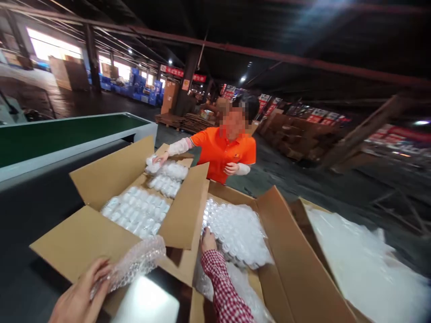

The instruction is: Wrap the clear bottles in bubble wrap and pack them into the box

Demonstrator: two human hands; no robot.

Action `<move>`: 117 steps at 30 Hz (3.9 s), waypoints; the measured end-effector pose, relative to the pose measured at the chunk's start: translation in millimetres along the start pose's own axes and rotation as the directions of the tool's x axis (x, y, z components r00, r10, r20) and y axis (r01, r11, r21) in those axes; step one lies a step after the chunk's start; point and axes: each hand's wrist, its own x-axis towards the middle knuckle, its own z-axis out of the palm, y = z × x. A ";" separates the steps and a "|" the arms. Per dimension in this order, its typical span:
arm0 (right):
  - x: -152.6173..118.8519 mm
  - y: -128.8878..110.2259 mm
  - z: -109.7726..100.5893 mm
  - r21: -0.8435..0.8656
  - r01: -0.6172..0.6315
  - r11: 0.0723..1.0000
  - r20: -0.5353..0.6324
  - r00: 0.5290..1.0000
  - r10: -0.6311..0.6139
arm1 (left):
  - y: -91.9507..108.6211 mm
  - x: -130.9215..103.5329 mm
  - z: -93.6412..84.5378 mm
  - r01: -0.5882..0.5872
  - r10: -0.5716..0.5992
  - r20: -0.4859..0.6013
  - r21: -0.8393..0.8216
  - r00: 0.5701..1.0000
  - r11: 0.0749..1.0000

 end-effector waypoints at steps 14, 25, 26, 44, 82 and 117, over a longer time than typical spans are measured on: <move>-128.2 -59.1 -108.9 0.690 0.344 0.637 -0.536 0.834 0.130 | -8.3 22.6 25.3 0.073 -0.114 0.178 0.218 0.977 0.973; -210.9 -180.1 -35.7 0.857 0.295 0.423 -0.119 0.911 -0.395 | -2.9 10.6 -33.7 0.058 -0.098 0.221 0.184 0.970 0.981; -212.9 -183.0 -31.4 0.853 0.304 0.424 -0.128 0.909 -0.396 | -8.2 8.0 -32.6 0.068 -0.100 0.216 0.153 0.971 0.986; -233.3 -189.4 -28.9 0.413 0.849 0.331 -0.435 0.503 -0.747 | 6.7 10.1 -46.0 -0.079 0.105 0.227 -0.119 0.968 0.990; -226.4 -198.7 -81.1 0.598 0.664 0.449 -0.364 0.724 -0.586 | 30.5 57.6 -55.0 -0.083 0.097 0.090 -0.143 0.991 0.986; -193.8 -166.9 -85.0 0.668 0.573 0.475 -0.185 0.746 -0.640 | 61.1 75.4 -26.2 0.114 0.045 0.304 -0.487 0.952 0.866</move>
